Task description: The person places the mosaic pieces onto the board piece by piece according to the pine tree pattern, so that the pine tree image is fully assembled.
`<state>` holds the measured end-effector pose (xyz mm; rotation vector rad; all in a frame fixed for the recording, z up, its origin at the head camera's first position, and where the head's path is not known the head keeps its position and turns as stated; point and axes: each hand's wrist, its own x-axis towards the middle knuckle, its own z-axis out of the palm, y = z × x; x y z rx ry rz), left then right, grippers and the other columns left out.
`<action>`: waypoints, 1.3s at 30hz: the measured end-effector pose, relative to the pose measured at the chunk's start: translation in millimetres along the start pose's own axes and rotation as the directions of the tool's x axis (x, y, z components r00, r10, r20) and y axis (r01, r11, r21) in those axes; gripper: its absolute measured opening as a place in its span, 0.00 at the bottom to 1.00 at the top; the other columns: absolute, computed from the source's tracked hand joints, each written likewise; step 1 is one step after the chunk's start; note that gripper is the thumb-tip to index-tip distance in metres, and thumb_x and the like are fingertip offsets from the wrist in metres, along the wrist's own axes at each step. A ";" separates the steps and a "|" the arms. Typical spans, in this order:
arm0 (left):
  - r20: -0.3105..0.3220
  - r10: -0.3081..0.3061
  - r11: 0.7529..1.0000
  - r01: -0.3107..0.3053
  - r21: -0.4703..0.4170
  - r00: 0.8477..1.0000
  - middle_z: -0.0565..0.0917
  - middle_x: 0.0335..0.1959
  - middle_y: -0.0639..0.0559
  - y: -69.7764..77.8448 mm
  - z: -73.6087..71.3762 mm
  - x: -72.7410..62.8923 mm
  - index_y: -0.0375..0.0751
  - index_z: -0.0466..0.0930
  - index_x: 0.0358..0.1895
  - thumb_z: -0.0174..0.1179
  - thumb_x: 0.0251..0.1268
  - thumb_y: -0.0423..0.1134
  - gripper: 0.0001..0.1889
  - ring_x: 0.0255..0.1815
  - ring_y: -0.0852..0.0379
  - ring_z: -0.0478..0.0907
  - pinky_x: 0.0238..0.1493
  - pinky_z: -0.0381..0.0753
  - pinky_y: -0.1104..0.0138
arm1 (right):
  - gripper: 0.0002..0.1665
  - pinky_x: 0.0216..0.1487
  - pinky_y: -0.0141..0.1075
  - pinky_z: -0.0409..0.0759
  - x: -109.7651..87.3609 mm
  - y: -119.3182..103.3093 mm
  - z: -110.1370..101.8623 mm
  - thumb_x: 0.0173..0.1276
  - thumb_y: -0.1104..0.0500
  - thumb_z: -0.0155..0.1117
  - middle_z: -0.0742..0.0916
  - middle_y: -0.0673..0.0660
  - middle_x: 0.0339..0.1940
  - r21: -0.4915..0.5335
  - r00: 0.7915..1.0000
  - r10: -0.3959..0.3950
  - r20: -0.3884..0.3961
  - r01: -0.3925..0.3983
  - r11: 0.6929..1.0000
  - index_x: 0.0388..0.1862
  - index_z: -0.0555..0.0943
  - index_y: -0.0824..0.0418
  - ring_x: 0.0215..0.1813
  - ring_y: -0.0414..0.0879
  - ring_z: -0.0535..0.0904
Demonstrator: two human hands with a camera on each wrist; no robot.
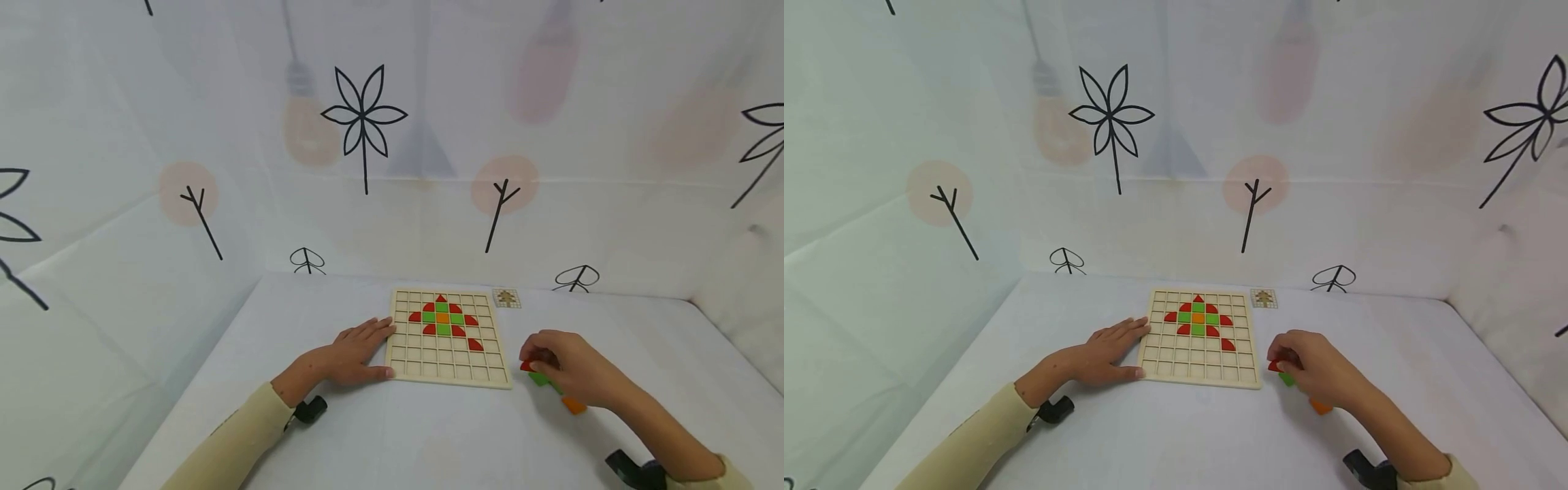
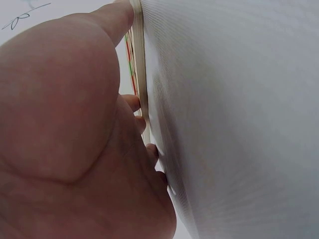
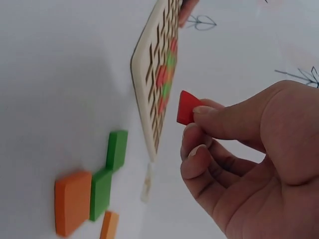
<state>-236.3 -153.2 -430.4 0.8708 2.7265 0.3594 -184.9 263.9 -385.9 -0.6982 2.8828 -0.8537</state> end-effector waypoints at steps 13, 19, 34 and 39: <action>0.008 -0.010 1.000 0.010 -0.004 1.000 0.45 0.90 0.59 1.0 -1.0 0.3 0.55 0.46 0.88 0.54 0.75 0.70 0.48 0.90 0.49 0.39 0.83 0.51 0.44 | 0.17 0.42 0.33 0.78 35.4 -24.8 27.6 0.71 0.77 0.59 0.83 0.46 0.37 0.032 0.993 -0.115 -0.026 0.116 0.993 0.42 0.84 0.56 0.41 0.43 0.76; 0.012 -0.015 1.000 0.015 -0.003 1.000 0.44 0.90 0.59 -0.2 -0.7 1.5 0.55 0.46 0.88 0.54 0.75 0.71 0.48 0.90 0.50 0.38 0.83 0.51 0.44 | 0.16 0.45 0.34 0.80 53.7 -32.8 40.3 0.72 0.76 0.60 0.83 0.47 0.37 0.033 0.990 -0.133 -0.035 0.134 0.990 0.43 0.85 0.57 0.43 0.45 0.77; 0.016 -0.022 1.000 0.022 -0.003 1.000 0.43 0.90 0.60 -0.6 0.3 1.8 0.55 0.45 0.88 0.53 0.75 0.72 0.49 0.90 0.50 0.38 0.83 0.51 0.43 | 0.17 0.47 0.42 0.83 96.1 -51.6 65.4 0.70 0.80 0.57 0.85 0.50 0.35 0.037 0.979 -0.196 -0.051 0.198 0.980 0.41 0.84 0.61 0.40 0.44 0.78; 0.016 -0.019 1.000 0.019 -0.005 1.000 0.43 0.90 0.60 -0.6 -0.2 1.2 0.55 0.45 0.88 0.53 0.75 0.72 0.49 0.90 0.50 0.38 0.83 0.51 0.43 | 0.14 0.52 0.46 0.85 107.2 -57.2 74.6 0.72 0.78 0.59 0.88 0.51 0.39 0.059 0.978 -0.203 -0.046 0.205 0.977 0.43 0.85 0.63 0.44 0.45 0.82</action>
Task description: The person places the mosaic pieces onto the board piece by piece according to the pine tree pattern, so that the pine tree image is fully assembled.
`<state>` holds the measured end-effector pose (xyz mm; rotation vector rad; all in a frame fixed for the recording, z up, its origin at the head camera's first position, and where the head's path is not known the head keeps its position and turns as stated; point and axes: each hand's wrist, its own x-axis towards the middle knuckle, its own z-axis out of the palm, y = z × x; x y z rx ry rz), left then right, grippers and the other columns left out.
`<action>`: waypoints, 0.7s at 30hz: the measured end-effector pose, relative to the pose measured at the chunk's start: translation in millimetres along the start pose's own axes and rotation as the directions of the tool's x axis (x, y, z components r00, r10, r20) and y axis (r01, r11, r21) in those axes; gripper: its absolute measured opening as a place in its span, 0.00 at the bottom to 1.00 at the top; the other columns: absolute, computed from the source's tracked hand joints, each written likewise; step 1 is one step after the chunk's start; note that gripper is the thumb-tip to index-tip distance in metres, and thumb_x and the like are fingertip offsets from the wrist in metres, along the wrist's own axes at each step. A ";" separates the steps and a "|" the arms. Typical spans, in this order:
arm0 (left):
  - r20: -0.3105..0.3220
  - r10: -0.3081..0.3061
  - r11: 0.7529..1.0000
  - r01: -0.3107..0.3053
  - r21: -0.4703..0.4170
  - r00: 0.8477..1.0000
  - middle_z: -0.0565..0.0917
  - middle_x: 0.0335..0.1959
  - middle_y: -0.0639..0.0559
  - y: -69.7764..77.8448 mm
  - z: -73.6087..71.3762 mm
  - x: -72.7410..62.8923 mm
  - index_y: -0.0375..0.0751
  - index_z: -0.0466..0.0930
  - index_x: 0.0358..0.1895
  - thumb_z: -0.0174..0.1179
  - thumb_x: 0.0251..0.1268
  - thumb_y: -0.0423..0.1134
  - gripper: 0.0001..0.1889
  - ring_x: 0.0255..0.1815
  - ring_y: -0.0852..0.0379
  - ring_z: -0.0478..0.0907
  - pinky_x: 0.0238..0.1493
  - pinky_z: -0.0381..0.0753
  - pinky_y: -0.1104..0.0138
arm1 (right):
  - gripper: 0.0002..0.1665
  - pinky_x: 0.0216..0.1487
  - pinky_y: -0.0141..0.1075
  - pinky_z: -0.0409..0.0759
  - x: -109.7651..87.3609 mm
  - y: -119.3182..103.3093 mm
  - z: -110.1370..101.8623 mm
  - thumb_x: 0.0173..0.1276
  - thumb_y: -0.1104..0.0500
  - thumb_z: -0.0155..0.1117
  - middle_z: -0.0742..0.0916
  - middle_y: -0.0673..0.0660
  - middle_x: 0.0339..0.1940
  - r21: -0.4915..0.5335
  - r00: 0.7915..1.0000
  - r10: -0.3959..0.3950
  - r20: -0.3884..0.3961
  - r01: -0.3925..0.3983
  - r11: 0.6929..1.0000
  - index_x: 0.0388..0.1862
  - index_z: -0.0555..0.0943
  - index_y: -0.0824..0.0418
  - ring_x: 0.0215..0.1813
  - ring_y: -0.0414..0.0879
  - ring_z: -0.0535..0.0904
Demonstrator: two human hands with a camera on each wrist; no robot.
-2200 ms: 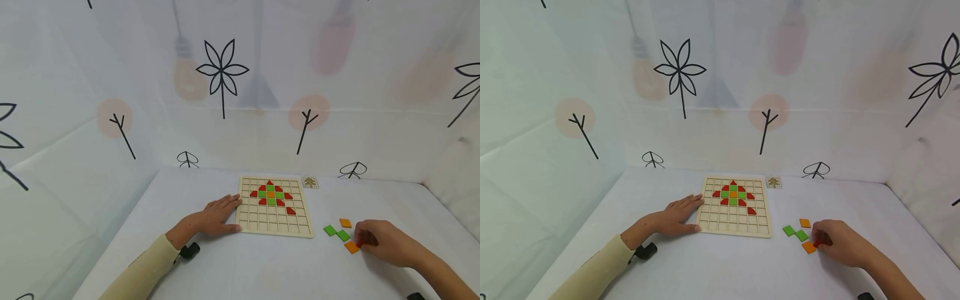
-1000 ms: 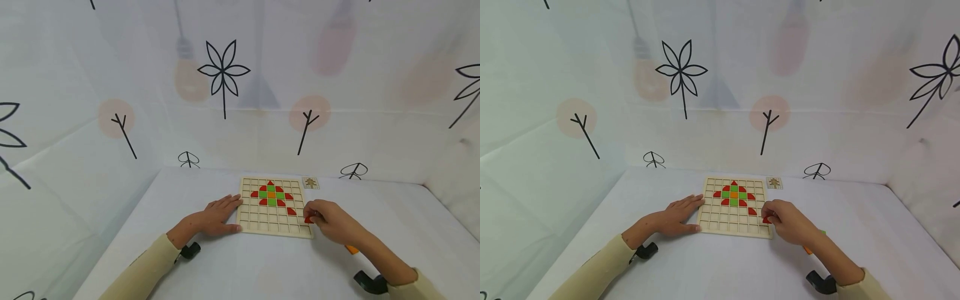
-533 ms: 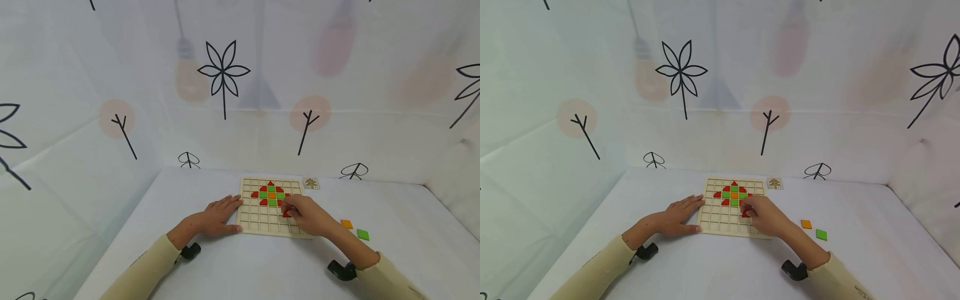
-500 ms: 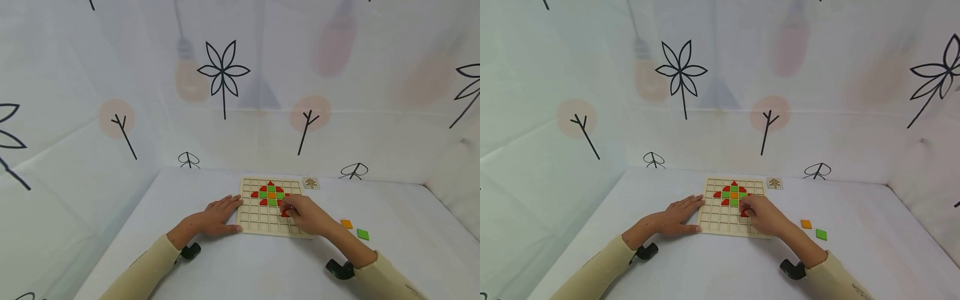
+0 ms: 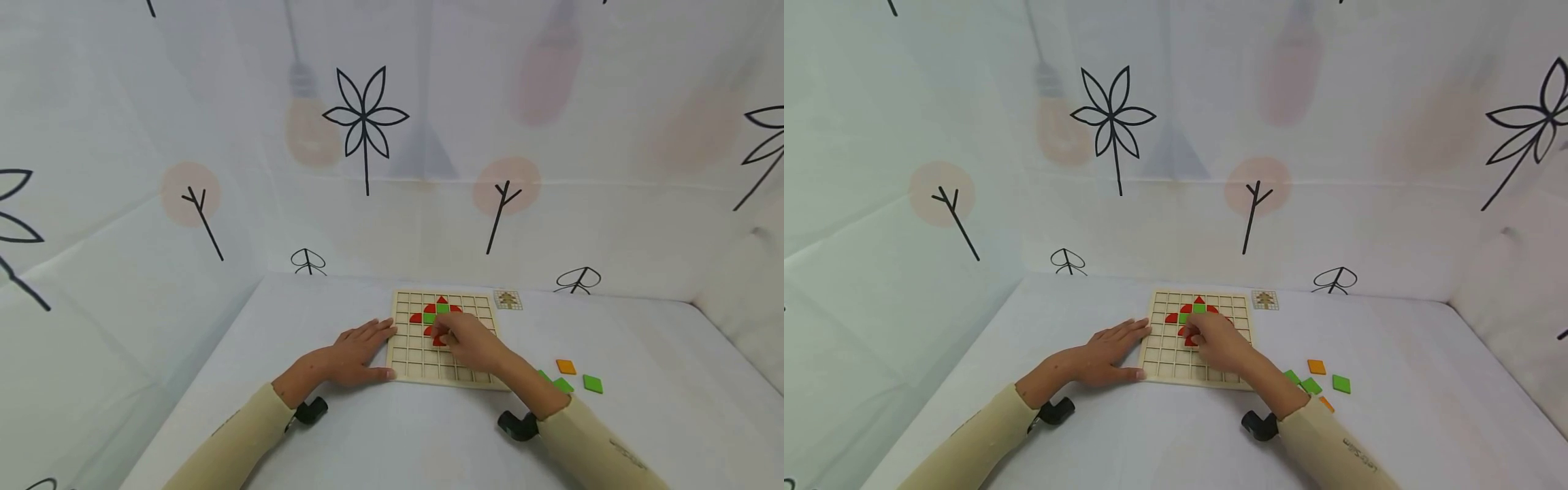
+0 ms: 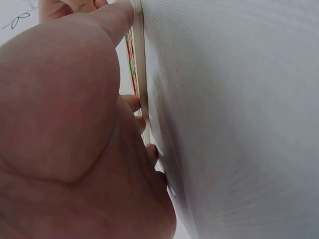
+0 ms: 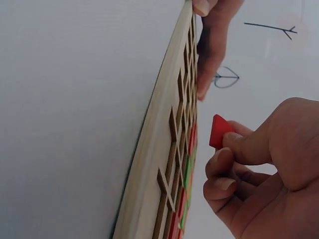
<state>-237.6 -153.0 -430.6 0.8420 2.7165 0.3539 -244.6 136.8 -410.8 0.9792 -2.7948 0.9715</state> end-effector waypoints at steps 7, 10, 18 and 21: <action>-0.007 0.014 1.000 -0.014 -0.001 1.000 0.44 0.90 0.59 0.4 -0.6 -0.8 0.54 0.46 0.88 0.53 0.75 0.72 0.48 0.90 0.49 0.39 0.83 0.52 0.42 | 0.13 0.50 0.41 0.84 14.3 -0.8 15.8 0.73 0.75 0.61 0.87 0.49 0.37 0.009 0.998 0.067 -0.008 -0.067 0.998 0.42 0.84 0.59 0.42 0.44 0.80; -0.010 0.017 1.000 -0.017 -0.001 1.000 0.44 0.90 0.59 0.3 -0.3 -1.1 0.55 0.46 0.88 0.52 0.76 0.72 0.48 0.90 0.49 0.39 0.83 0.52 0.42 | 0.10 0.47 0.38 0.82 19.1 -1.4 20.8 0.74 0.72 0.64 0.86 0.48 0.37 0.034 0.995 0.101 -0.014 -0.100 0.994 0.42 0.84 0.58 0.40 0.43 0.78; -0.011 0.030 1.000 -0.030 -0.005 0.999 0.44 0.90 0.59 -1.5 -0.3 -1.2 0.54 0.46 0.88 0.51 0.76 0.72 0.48 0.90 0.49 0.39 0.83 0.52 0.43 | 0.06 0.42 0.34 0.78 29.7 -1.8 30.1 0.74 0.68 0.69 0.85 0.48 0.35 0.099 0.999 0.053 0.011 -0.054 0.994 0.41 0.83 0.58 0.37 0.42 0.77; -0.012 0.032 0.999 -0.032 -0.005 0.999 0.44 0.90 0.59 -2.1 -0.4 -1.8 0.54 0.46 0.88 0.51 0.76 0.72 0.48 0.90 0.48 0.39 0.83 0.52 0.42 | 0.06 0.42 0.34 0.78 31.9 -1.3 31.9 0.75 0.68 0.68 0.85 0.48 0.35 0.100 0.998 0.061 0.022 -0.063 0.993 0.41 0.83 0.58 0.36 0.42 0.76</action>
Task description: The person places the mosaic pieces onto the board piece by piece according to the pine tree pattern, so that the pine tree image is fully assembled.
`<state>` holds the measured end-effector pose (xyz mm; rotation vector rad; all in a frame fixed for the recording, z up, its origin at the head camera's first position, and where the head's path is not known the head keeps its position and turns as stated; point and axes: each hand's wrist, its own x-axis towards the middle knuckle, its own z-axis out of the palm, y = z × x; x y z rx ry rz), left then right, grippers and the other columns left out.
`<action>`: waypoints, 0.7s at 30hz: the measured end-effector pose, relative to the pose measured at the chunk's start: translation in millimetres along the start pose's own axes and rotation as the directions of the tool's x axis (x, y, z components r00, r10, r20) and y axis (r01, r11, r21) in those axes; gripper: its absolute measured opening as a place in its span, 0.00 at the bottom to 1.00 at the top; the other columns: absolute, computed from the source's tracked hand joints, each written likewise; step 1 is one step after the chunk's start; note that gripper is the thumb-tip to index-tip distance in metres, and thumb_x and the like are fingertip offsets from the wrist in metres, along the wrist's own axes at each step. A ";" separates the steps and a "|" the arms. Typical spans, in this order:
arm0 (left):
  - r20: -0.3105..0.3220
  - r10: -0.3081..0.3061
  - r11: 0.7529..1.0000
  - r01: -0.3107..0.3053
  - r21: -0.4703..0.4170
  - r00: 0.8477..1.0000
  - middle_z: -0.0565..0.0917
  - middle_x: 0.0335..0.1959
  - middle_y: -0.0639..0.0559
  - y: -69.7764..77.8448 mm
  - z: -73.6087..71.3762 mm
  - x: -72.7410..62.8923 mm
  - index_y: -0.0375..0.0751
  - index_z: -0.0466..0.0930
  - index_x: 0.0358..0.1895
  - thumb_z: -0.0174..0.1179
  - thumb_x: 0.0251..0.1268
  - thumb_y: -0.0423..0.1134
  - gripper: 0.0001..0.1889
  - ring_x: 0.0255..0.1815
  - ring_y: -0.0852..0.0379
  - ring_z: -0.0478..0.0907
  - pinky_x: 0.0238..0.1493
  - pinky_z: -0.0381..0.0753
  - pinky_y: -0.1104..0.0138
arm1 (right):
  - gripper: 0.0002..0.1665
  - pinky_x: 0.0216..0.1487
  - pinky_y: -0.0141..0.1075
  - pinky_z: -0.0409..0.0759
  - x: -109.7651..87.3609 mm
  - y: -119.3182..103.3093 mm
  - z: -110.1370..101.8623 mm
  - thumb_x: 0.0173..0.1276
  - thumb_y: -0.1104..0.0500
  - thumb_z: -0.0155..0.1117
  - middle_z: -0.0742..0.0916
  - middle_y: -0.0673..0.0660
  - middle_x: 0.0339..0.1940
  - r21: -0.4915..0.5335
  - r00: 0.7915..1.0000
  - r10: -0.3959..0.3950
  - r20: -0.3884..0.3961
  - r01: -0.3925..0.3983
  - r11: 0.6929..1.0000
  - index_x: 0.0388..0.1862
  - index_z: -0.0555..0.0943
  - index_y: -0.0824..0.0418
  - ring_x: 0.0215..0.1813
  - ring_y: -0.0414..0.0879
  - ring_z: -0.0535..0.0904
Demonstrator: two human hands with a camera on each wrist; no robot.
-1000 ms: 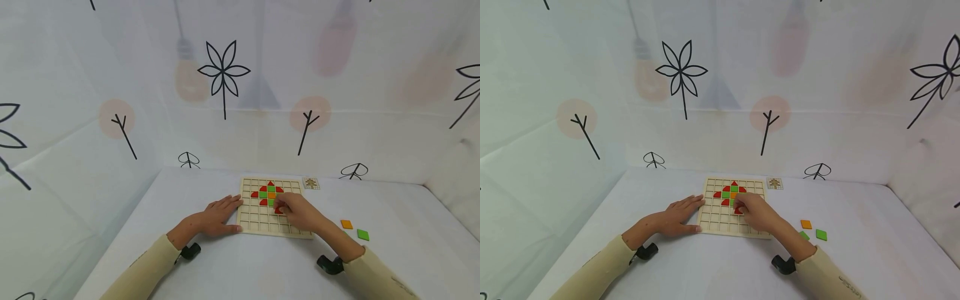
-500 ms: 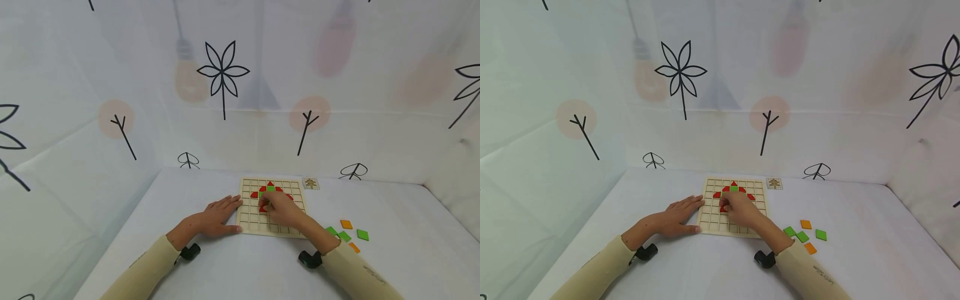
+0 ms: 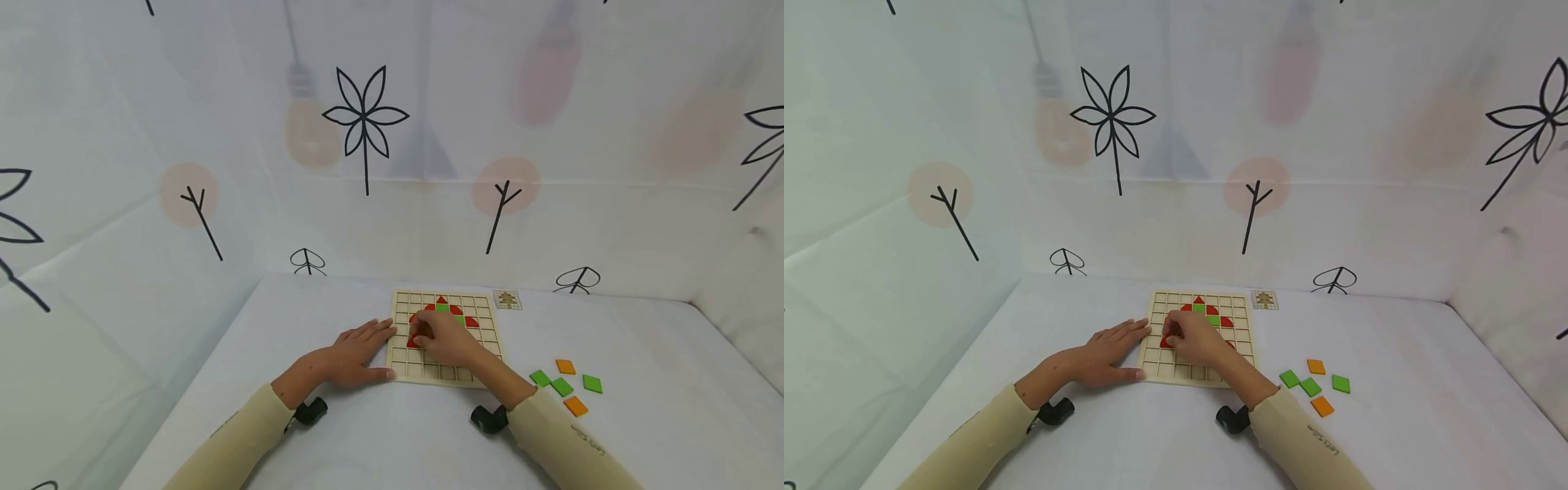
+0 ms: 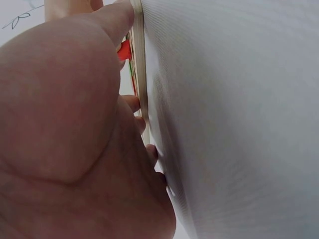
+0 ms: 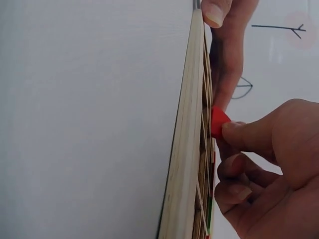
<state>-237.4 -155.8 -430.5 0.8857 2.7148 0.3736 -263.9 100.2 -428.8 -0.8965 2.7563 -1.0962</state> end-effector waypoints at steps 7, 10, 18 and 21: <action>-0.001 0.009 1.000 -0.009 -0.004 1.000 0.43 0.90 0.58 0.8 0.2 -0.4 0.53 0.45 0.89 0.51 0.77 0.71 0.48 0.90 0.48 0.38 0.82 0.52 0.42 | 0.03 0.43 0.37 0.77 -0.8 1.2 0.1 0.74 0.65 0.70 0.81 0.49 0.37 -0.076 1.000 -0.010 -0.025 0.008 0.997 0.39 0.85 0.58 0.39 0.42 0.74; 0.002 0.010 1.000 -0.010 0.000 1.000 0.43 0.90 0.56 0.3 1.1 -0.1 0.52 0.45 0.89 0.52 0.77 0.70 0.48 0.90 0.47 0.38 0.82 0.52 0.41 | 0.01 0.43 0.37 0.77 -1.7 1.5 -0.2 0.73 0.63 0.72 0.80 0.50 0.38 -0.097 1.000 -0.008 -0.021 0.006 0.995 0.40 0.87 0.59 0.39 0.42 0.74; 0.000 0.011 1.000 -0.011 0.007 1.000 0.43 0.90 0.58 1.5 0.1 -0.3 0.54 0.45 0.88 0.51 0.76 0.72 0.48 0.90 0.48 0.38 0.82 0.52 0.43 | 0.03 0.46 0.38 0.79 -4.6 1.2 -1.6 0.72 0.63 0.73 0.83 0.51 0.40 -0.111 1.000 -0.003 -0.017 0.001 0.994 0.42 0.88 0.57 0.41 0.43 0.75; -0.001 0.014 1.000 -0.014 0.007 1.000 0.44 0.90 0.57 1.7 -0.2 -0.3 0.54 0.45 0.88 0.51 0.77 0.72 0.48 0.90 0.48 0.38 0.82 0.52 0.42 | 0.04 0.45 0.37 0.79 -6.1 0.7 -1.7 0.71 0.64 0.74 0.83 0.51 0.41 -0.114 1.000 -0.008 -0.022 0.005 0.993 0.43 0.89 0.58 0.41 0.44 0.75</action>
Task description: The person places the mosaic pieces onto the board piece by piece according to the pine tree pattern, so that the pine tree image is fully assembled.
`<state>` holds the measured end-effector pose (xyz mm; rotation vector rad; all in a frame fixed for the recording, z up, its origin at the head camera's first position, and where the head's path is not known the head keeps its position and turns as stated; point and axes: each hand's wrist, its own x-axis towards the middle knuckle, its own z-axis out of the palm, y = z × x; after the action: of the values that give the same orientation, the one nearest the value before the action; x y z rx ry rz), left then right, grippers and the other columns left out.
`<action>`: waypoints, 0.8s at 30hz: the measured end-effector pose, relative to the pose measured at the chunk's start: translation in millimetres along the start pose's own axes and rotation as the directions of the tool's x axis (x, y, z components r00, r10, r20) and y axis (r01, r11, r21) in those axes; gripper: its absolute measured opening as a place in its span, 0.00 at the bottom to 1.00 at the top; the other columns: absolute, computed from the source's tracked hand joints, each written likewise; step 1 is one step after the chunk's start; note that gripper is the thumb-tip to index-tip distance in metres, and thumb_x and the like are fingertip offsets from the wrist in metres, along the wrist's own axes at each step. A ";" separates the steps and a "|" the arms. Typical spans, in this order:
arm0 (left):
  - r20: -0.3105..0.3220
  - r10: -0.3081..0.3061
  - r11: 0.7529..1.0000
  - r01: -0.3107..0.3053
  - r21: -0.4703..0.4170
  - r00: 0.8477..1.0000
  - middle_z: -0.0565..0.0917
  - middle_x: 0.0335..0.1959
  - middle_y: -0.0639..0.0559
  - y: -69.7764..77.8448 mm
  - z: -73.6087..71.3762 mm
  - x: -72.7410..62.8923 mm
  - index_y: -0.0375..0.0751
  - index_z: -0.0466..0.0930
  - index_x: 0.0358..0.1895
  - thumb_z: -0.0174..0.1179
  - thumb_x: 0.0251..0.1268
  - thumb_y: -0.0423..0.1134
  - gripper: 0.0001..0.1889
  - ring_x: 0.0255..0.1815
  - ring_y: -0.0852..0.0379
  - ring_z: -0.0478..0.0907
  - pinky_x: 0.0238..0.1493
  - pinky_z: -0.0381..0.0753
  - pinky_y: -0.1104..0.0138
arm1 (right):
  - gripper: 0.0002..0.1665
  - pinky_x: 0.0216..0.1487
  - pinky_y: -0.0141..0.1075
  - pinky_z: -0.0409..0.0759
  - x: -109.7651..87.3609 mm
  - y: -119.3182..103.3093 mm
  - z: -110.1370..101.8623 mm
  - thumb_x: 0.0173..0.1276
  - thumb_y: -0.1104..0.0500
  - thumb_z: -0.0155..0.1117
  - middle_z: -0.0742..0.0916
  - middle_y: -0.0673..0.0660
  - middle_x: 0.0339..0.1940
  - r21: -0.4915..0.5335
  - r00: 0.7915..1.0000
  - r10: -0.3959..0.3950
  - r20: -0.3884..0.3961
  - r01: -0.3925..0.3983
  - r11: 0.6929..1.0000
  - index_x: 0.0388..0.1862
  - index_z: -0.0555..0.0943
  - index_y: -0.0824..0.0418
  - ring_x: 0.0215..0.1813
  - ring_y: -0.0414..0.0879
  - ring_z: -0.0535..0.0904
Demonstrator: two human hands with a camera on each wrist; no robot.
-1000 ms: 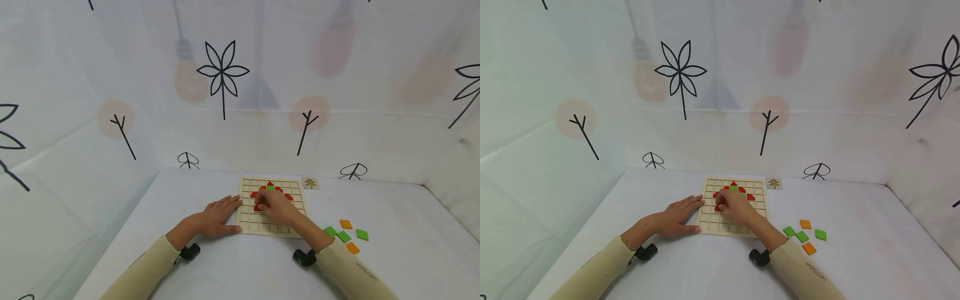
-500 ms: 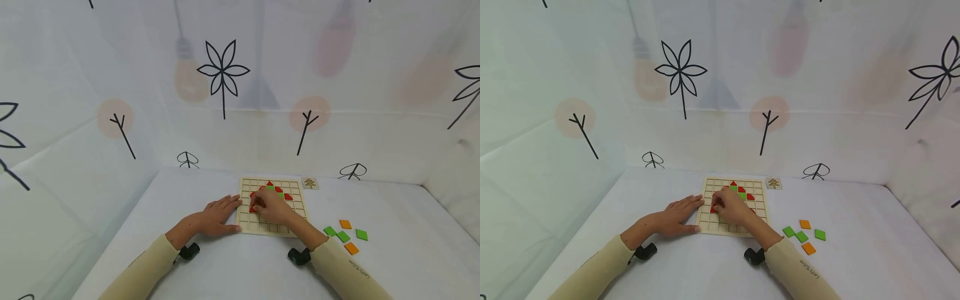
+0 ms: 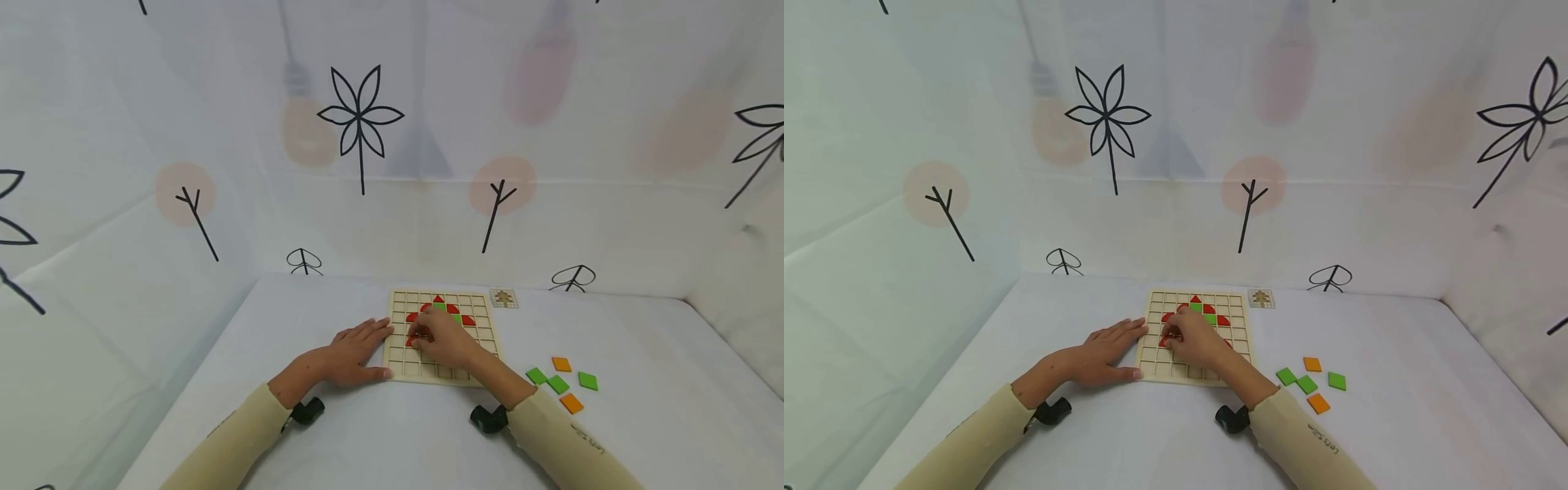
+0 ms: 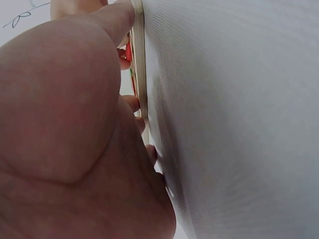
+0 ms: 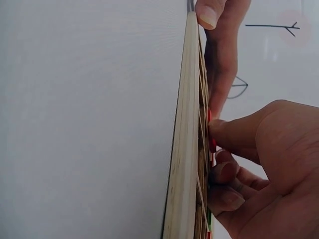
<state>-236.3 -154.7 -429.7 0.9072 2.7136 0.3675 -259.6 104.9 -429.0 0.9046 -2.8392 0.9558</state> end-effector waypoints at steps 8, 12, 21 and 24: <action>-0.005 0.004 1.000 -0.004 -0.005 1.000 0.44 0.90 0.58 -1.0 0.1 -0.7 0.55 0.46 0.88 0.51 0.76 0.72 0.47 0.90 0.48 0.39 0.82 0.52 0.42 | 0.08 0.44 0.36 0.80 -6.7 -0.8 -6.5 0.71 0.64 0.74 0.85 0.52 0.42 0.004 1.000 -0.010 -0.013 0.010 1.000 0.48 0.88 0.60 0.40 0.44 0.77; -0.004 -0.003 1.000 0.003 -0.007 1.000 0.44 0.90 0.59 -1.7 0.6 0.8 0.55 0.46 0.88 0.52 0.76 0.71 0.47 0.90 0.49 0.38 0.82 0.52 0.42 | 0.07 0.40 0.35 0.79 -14.6 1.5 -16.8 0.72 0.65 0.72 0.86 0.52 0.42 0.002 0.999 -0.020 -0.037 0.020 1.000 0.47 0.88 0.61 0.35 0.42 0.75; 0.004 -0.019 1.000 0.019 0.003 1.000 0.42 0.90 0.60 -1.2 1.3 1.6 0.55 0.44 0.89 0.51 0.76 0.72 0.48 0.90 0.49 0.37 0.83 0.52 0.43 | 0.06 0.41 0.36 0.82 -31.4 14.7 -37.8 0.73 0.68 0.69 0.87 0.52 0.42 0.019 0.997 -0.017 -0.081 0.019 1.000 0.46 0.87 0.63 0.37 0.42 0.78; 0.006 -0.022 1.000 0.022 -0.002 1.000 0.42 0.90 0.59 -0.6 0.6 0.7 0.55 0.44 0.89 0.52 0.76 0.72 0.48 0.90 0.49 0.37 0.83 0.51 0.42 | 0.05 0.40 0.35 0.81 -38.5 20.2 -43.5 0.72 0.68 0.69 0.86 0.50 0.39 0.008 0.997 0.007 -0.074 -0.007 1.000 0.45 0.86 0.62 0.37 0.43 0.77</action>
<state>-237.0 -154.7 -430.5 0.8752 2.7151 0.3633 -245.4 162.3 -411.9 0.8417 -2.7810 0.9802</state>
